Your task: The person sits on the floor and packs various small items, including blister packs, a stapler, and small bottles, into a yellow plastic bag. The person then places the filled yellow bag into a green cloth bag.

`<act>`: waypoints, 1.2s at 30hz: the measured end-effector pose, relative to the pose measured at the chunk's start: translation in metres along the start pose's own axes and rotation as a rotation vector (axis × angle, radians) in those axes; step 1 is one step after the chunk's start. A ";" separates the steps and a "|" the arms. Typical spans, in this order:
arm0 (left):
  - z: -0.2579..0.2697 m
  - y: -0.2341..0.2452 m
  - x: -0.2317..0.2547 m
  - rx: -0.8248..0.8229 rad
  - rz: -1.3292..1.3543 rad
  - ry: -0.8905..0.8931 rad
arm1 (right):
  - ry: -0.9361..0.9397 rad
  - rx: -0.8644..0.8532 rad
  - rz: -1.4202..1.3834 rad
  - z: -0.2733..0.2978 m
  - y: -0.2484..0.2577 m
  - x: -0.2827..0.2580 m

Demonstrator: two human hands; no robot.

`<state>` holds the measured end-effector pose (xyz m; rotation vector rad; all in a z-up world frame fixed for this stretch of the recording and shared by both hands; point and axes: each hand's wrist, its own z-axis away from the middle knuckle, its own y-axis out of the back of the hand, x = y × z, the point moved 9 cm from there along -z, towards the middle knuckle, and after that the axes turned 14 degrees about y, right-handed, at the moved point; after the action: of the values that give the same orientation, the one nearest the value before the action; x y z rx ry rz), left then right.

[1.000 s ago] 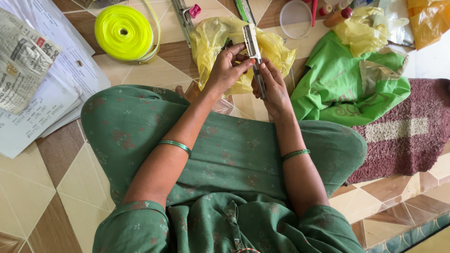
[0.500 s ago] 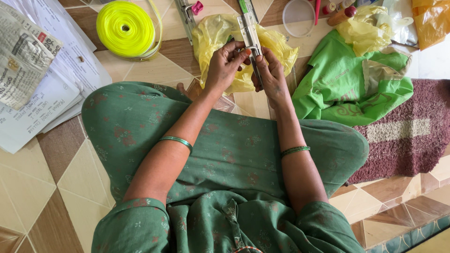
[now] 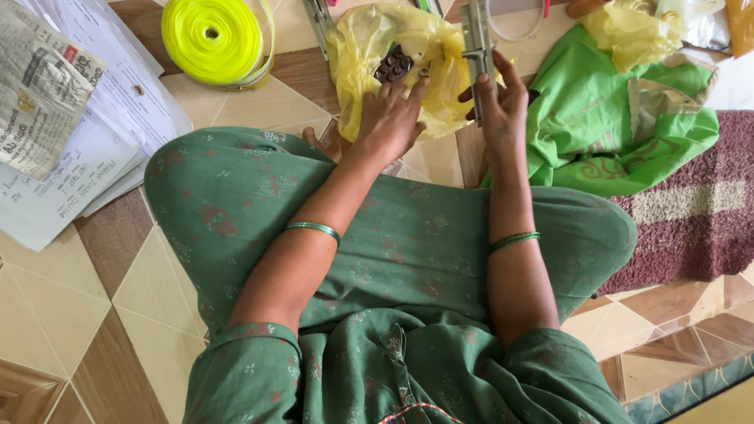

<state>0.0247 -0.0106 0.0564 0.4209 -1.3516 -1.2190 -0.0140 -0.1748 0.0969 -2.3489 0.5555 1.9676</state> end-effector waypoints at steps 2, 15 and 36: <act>0.000 -0.011 -0.009 -0.046 -0.082 0.037 | 0.006 -0.033 0.001 0.002 0.000 -0.008; -0.006 -0.027 -0.025 -0.033 -0.171 0.045 | -0.140 -0.240 0.206 0.011 -0.013 -0.007; -0.009 -0.038 -0.022 -0.045 -0.187 0.056 | 0.209 -0.447 0.752 0.026 -0.058 0.055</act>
<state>0.0217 -0.0105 0.0120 0.5551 -1.2565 -1.3781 -0.0143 -0.1281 0.0276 -2.9416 1.2930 2.3158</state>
